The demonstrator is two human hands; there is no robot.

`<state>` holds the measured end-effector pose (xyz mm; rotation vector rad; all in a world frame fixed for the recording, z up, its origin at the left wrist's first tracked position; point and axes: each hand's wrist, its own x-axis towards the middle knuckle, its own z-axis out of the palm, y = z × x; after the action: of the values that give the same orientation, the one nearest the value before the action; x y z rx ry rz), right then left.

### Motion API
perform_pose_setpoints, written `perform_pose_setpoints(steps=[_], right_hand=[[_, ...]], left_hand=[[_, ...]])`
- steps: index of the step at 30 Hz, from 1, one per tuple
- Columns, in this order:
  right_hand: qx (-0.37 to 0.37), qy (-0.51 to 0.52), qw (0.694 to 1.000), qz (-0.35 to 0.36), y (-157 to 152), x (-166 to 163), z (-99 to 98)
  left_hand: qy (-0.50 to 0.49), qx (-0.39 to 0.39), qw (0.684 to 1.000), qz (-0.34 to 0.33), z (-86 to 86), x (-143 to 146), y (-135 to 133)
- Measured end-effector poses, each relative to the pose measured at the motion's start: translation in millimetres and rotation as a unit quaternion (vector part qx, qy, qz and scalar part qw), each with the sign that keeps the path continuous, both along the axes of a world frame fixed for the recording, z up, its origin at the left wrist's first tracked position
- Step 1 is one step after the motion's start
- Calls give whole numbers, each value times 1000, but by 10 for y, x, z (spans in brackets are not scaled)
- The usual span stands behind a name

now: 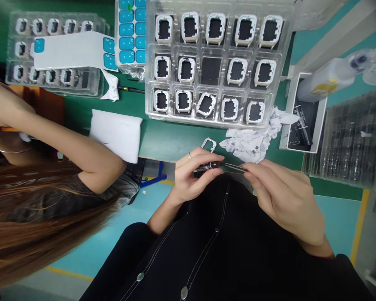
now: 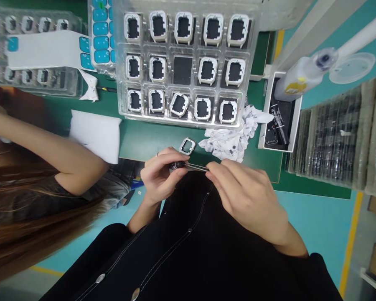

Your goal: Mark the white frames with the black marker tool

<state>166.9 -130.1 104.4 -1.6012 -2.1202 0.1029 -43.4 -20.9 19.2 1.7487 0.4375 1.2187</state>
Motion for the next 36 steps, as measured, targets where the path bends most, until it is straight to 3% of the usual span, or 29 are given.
perform_pose_setpoints(steps=[4, 9, 19, 36], right_hand=[[-9, -14, 1000, 5, -5, 15, 24], [12, 1, 999, -37, -26, 57, 77], [-4, -49, 999, 16, 82, 41, 157], [-7, -75, 997, 13, 63, 57, 149]], left_hand=[[17, 31, 999, 12, 41, -32, 39], [30, 51, 997, 48, 66, -81, 105], [86, 92, 990, 65, 91, -111, 128], [99, 106, 987, 62, 99, -105, 147]])
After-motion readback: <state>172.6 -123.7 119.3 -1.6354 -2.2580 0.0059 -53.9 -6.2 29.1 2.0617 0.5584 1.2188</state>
